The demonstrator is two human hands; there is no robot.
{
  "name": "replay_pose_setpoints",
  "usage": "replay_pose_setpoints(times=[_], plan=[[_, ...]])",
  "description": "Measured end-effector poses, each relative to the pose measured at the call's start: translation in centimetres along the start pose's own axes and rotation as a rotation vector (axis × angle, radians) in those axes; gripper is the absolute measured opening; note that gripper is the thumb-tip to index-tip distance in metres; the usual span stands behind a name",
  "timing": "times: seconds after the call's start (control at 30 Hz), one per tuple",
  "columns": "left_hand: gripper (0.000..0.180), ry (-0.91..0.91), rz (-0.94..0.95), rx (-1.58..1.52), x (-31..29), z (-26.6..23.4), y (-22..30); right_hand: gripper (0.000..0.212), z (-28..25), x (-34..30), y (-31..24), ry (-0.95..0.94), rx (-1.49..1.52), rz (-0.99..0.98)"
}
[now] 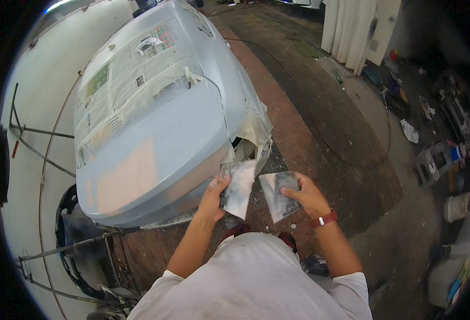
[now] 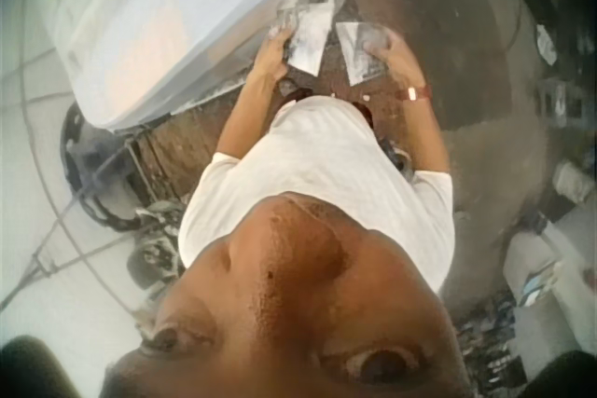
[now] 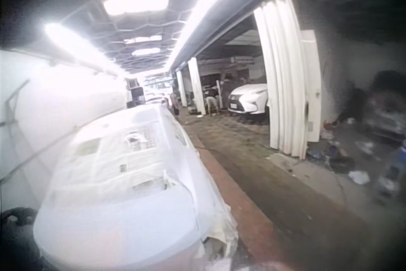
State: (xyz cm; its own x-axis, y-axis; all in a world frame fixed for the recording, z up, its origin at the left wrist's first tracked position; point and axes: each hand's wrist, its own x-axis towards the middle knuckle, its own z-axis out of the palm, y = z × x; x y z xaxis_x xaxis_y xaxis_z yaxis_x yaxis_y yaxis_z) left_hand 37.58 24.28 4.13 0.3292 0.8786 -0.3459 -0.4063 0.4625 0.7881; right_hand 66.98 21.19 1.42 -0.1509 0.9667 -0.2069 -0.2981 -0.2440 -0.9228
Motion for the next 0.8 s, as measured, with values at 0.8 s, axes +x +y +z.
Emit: replay_pose_setpoints(times=[0.8], plan=[[0.057,0.151,0.260,-0.128,0.9,3.4,0.5,0.050,7.1,-1.1,-3.0,0.036,-1.455,-0.452]])
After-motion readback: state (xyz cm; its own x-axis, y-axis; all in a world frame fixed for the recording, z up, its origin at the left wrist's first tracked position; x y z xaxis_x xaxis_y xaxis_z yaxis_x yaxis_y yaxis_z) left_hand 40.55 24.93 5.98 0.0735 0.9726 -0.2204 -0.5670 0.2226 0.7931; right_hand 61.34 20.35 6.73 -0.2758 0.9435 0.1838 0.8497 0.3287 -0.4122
